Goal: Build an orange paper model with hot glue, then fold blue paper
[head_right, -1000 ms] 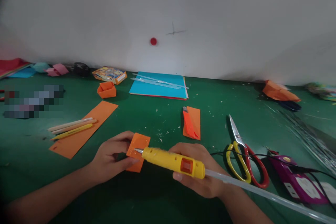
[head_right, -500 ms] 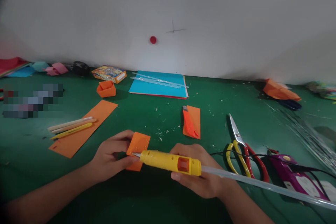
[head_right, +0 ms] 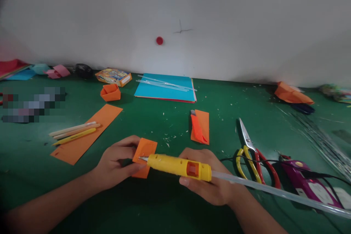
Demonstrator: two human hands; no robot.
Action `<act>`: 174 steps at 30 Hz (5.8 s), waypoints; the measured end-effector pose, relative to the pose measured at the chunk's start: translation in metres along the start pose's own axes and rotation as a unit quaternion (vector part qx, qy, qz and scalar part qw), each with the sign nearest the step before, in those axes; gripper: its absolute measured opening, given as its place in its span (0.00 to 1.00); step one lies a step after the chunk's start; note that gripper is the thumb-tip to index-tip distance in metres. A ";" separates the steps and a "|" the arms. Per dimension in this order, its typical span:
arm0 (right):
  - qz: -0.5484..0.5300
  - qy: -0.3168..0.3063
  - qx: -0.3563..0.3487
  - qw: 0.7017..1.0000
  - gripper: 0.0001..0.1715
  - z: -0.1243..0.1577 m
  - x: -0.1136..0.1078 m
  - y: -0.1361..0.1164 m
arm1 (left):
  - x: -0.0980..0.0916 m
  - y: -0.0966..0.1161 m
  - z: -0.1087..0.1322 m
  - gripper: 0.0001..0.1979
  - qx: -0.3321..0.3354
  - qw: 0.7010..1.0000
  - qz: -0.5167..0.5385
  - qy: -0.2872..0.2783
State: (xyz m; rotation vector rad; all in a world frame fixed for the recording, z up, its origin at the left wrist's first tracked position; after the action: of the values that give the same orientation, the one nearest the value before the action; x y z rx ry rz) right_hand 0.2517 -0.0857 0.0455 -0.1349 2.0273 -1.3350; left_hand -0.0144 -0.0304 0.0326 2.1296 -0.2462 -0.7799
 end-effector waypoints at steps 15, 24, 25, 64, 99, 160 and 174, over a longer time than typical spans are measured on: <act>-0.004 0.013 -0.012 1.000 0.13 0.002 0.000 0.002 | 0.000 0.000 0.000 0.03 0.021 1.000 -0.003 0.001; -0.020 0.009 -0.015 1.000 0.11 0.002 -0.001 0.002 | 0.002 -0.001 0.001 0.03 0.021 1.000 -0.002 -0.004; -0.026 0.010 -0.019 0.999 0.11 0.002 -0.001 0.002 | 0.002 -0.001 0.001 0.03 0.021 1.000 -0.003 -0.005; 0.034 0.037 -0.024 0.998 0.12 0.003 -0.002 0.001 | 0.003 0.006 0.000 0.08 0.063 0.998 -0.019 -0.003; 0.068 0.060 -0.039 0.995 0.12 0.002 -0.007 -0.004 | 0.000 0.007 0.002 0.08 0.056 0.998 -0.010 0.012; 0.090 0.054 -0.030 0.994 0.11 0.006 -0.013 0.000 | -0.002 0.005 0.002 0.08 0.058 0.998 -0.005 0.035; 0.100 0.056 -0.047 0.992 0.13 0.007 -0.013 0.000 | -0.002 0.006 0.000 0.06 0.062 0.997 0.002 0.035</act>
State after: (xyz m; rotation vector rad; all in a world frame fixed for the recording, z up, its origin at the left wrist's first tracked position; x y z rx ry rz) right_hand 0.2655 -0.0854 0.0504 0.1016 2.1353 -1.1452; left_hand -0.0149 -0.0337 0.0382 2.2673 -0.2684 -0.7016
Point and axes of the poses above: each hand's wrist, its own z-axis away from the middle knuckle, its own x-axis out of the palm, y = z × x, the point moved 2 cm from there along -z, towards the middle knuckle, and after that the axes turned 4 degrees about -y, right-handed, at the moved point
